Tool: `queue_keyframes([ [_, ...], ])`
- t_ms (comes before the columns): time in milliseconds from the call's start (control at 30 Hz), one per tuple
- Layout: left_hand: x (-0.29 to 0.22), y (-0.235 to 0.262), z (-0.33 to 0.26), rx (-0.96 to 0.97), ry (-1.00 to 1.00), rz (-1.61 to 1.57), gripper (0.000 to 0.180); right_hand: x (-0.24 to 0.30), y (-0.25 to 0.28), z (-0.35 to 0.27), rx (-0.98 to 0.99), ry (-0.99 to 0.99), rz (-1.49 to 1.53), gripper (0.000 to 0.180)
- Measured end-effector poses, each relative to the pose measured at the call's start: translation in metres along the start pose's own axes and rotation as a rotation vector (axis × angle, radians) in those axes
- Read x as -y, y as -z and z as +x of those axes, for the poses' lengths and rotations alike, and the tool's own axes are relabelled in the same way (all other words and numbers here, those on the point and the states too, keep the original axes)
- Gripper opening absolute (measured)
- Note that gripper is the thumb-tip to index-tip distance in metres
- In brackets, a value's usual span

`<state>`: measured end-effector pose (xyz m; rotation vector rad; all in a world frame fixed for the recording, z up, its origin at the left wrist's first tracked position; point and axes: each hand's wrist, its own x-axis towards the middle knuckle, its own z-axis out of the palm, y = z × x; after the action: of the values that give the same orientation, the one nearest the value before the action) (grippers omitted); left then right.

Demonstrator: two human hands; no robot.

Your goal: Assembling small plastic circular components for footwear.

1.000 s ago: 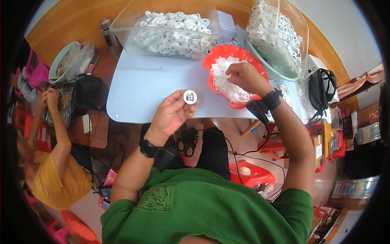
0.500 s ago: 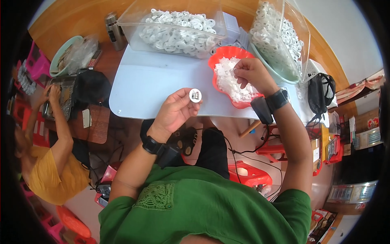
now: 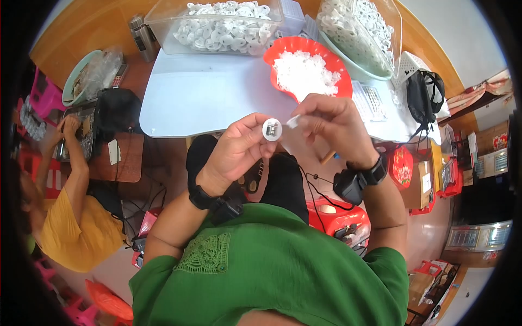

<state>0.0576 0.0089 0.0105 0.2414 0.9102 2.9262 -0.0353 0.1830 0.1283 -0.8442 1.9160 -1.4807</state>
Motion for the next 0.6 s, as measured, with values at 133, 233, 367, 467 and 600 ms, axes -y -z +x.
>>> queue_keyframes([
  [133,0.003,-0.025,-0.01,0.025,0.036,0.017,0.028,-0.006,-0.02,-0.018,-0.021,0.328,-0.201,0.009],
  [233,0.007,-0.036,-0.017,0.017,0.03,0.03,0.028,-0.001,-0.029,-0.033,-0.078,0.501,-0.408,0.01],
  [367,0.013,-0.037,-0.024,0.098,0.033,-0.013,0.024,-0.006,-0.033,-0.047,-0.1,0.562,-0.454,0.011],
  [467,0.015,-0.042,-0.028,0.113,0.034,0.013,0.024,-0.009,-0.034,-0.056,-0.111,0.54,-0.49,0.014],
  [600,0.019,-0.046,-0.034,0.103,0.027,0.052,0.024,-0.01,-0.033,-0.064,-0.077,0.556,-0.518,0.016],
])
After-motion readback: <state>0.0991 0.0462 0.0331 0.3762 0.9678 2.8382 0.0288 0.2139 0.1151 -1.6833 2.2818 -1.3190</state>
